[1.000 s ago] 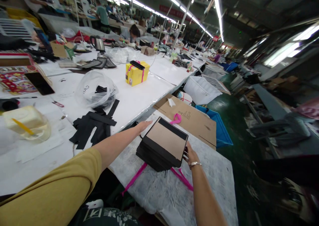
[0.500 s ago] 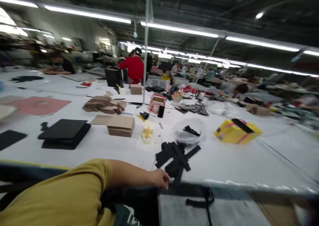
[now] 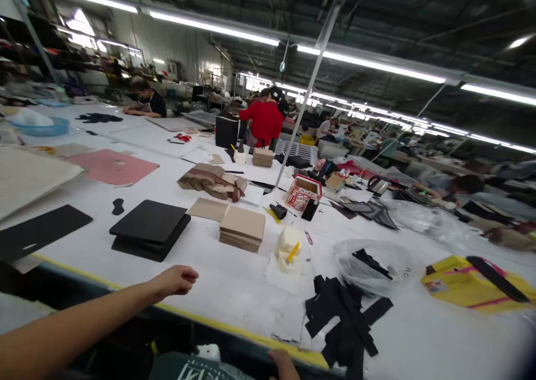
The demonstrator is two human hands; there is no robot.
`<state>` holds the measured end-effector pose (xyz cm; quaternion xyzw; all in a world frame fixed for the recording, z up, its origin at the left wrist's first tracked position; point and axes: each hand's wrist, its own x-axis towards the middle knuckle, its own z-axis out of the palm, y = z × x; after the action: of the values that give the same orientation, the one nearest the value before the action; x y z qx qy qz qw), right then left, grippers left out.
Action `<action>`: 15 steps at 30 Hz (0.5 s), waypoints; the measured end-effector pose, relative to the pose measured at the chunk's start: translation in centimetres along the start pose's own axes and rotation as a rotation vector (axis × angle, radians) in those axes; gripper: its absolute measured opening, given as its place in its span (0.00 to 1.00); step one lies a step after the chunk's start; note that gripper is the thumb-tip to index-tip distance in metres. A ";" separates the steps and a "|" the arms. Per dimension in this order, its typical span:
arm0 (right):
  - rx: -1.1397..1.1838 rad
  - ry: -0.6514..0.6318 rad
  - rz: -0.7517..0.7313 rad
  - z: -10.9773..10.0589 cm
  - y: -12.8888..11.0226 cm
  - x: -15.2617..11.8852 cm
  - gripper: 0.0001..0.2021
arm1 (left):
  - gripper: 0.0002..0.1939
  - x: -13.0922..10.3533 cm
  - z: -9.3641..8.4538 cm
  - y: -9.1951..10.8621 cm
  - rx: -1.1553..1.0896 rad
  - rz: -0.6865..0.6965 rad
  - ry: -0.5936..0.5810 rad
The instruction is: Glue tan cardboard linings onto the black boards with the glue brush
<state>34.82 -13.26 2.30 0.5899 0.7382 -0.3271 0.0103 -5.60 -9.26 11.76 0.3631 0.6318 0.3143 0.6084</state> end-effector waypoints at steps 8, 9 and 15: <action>-0.042 0.148 0.051 -4.0 -11.2 9.5 0.15 | 0.25 6.6 -10.4 -2.5 0.105 -0.062 0.119; -0.008 0.193 0.057 -5.0 -12.2 11.2 0.14 | 0.25 7.8 -10.3 -2.4 0.151 -0.015 0.124; 0.069 0.413 0.212 -11.6 -14.4 22.6 0.16 | 0.25 16.6 -6.6 2.3 0.446 0.439 0.265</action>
<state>19.63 10.69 9.17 0.7187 0.6469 -0.2214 -0.1267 -11.97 6.29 5.14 0.5706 0.6653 0.3364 0.3444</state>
